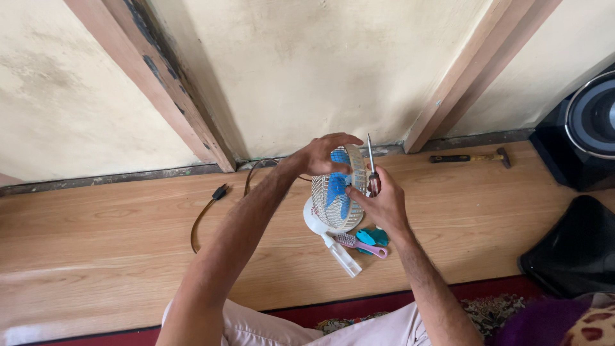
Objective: The person disassembles a small table fan by removing the front grille and then the fan blade. They use a screwdriver to loosen the grille and then unscrew the blade by hand.
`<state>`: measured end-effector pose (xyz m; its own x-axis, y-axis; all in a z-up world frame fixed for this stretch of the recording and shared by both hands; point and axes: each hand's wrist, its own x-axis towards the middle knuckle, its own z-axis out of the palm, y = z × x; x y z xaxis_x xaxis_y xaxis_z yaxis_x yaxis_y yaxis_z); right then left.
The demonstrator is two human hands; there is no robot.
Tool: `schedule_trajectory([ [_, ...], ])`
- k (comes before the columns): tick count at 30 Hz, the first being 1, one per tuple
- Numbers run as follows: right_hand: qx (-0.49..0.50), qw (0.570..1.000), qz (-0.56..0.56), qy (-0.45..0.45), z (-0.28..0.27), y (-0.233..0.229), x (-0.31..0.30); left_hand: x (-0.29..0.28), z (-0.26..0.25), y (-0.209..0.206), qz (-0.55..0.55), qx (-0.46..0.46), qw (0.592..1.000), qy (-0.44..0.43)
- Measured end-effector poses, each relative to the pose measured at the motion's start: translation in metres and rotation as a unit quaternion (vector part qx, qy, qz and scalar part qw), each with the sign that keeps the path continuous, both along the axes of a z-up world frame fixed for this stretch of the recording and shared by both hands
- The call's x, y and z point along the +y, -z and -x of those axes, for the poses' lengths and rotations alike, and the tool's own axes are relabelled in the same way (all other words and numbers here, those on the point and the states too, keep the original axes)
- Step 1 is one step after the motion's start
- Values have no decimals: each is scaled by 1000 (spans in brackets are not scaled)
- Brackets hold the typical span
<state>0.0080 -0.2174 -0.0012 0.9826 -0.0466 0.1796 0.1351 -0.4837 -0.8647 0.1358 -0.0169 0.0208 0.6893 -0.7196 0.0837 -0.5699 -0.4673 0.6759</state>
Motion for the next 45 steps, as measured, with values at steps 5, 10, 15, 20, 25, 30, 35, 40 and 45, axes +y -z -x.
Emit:
schedule_trajectory([
  [5,-52,998,24,-20,-9,2,-5,0,-9,24,24,33,999,-11],
  [10,-4,1000,8,-17,-17,0,-8,7,-5,24,13,10,999,-50],
  [15,-9,1000,-3,-16,-18,0,-8,12,2,23,30,12,995,-94],
  [20,5,999,-34,-38,-24,8,-10,16,10,31,65,6,989,-135],
  [25,22,991,-106,-85,-37,25,-7,26,25,35,95,-10,978,-187],
  [30,52,971,-176,-155,-48,28,9,47,50,33,134,-64,954,-262],
  [35,50,962,-170,-209,-56,24,39,75,75,21,123,-50,930,-343],
  [40,49,950,-138,-276,-66,17,72,106,99,14,95,-74,904,-410],
  [45,38,945,-90,-313,-73,19,100,127,115,22,104,-104,876,-460],
])
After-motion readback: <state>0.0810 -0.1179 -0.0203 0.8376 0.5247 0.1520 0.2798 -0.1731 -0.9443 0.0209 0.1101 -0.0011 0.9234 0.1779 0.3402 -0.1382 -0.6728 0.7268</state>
